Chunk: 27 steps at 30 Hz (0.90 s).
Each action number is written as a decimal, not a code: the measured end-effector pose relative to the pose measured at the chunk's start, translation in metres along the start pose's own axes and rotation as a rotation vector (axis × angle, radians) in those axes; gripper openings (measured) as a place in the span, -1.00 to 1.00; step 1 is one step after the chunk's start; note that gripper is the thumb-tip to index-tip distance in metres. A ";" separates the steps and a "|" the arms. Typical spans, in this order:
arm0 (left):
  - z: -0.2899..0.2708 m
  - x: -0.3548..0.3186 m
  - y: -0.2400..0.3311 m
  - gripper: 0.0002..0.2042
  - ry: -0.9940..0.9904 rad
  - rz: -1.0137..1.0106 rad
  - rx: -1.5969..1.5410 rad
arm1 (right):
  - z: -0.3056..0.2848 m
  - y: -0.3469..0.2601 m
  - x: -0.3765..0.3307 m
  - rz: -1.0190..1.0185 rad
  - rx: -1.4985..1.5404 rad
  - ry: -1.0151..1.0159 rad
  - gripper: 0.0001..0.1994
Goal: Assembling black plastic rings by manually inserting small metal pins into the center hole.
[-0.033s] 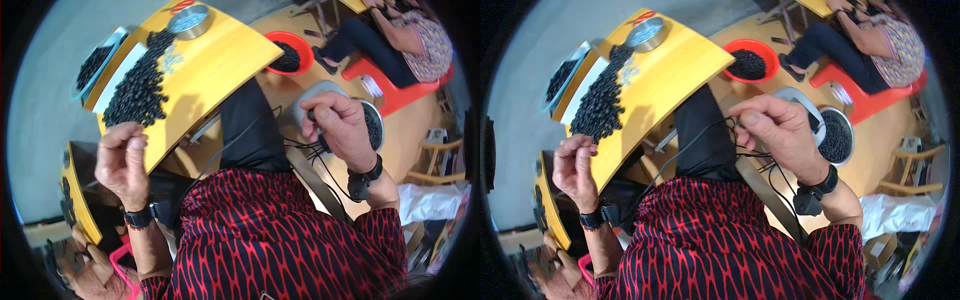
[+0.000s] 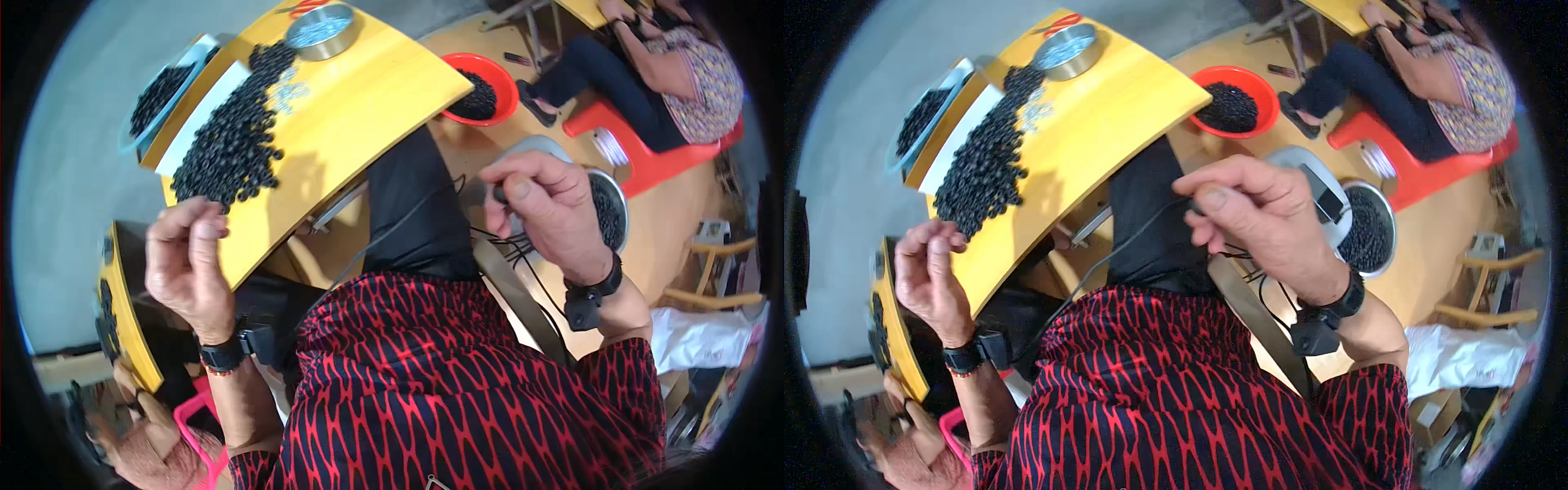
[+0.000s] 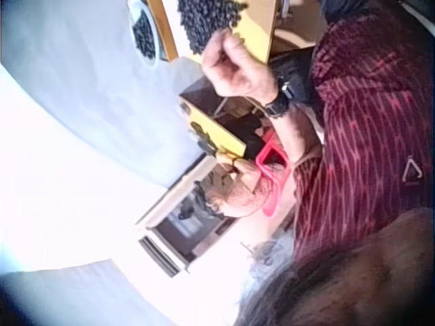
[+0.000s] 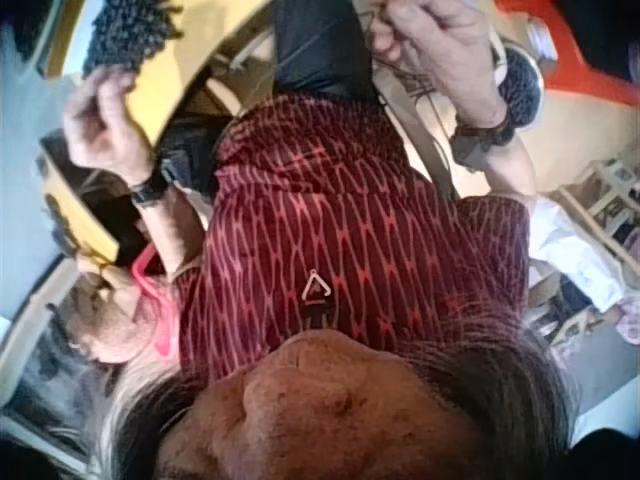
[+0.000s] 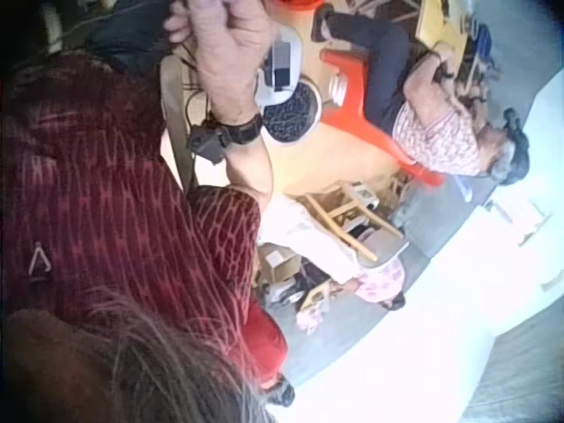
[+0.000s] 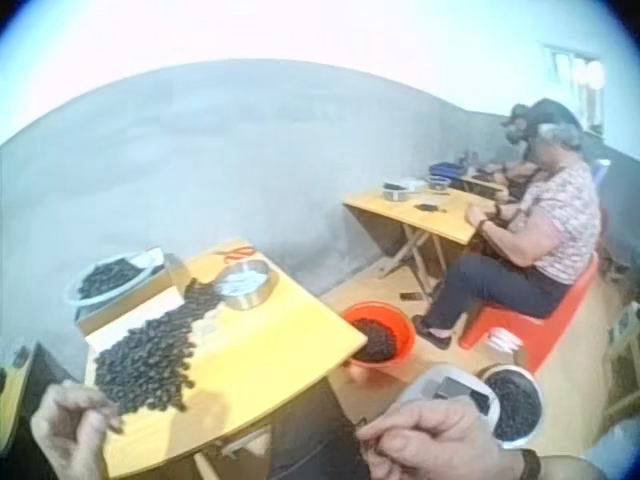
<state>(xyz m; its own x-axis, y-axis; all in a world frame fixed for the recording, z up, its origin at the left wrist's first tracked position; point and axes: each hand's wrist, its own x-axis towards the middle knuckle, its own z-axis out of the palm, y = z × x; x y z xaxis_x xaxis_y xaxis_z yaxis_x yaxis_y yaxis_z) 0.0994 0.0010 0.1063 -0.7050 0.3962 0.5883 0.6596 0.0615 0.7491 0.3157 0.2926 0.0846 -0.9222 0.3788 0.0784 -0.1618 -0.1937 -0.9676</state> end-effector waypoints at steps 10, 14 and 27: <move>-0.028 -0.041 0.002 -0.72 0.290 -0.095 -0.205 | 0.140 -0.009 0.085 -0.085 -0.132 -0.307 -0.77; -0.023 -0.038 0.008 -0.66 0.163 0.074 -0.102 | 0.186 -0.010 0.101 -0.077 -0.073 -0.498 -0.76; -0.032 -0.070 -0.019 -0.78 0.105 -0.265 -0.371 | 0.221 0.044 0.081 0.067 -0.144 -0.525 -0.78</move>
<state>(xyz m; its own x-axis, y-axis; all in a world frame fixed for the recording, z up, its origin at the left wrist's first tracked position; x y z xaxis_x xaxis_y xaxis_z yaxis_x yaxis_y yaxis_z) 0.1274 -0.0573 0.0609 -0.8716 0.3154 0.3752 0.3290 -0.1912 0.9248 0.1559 0.1152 0.1008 -0.9862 -0.1398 0.0888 -0.0808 -0.0619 -0.9948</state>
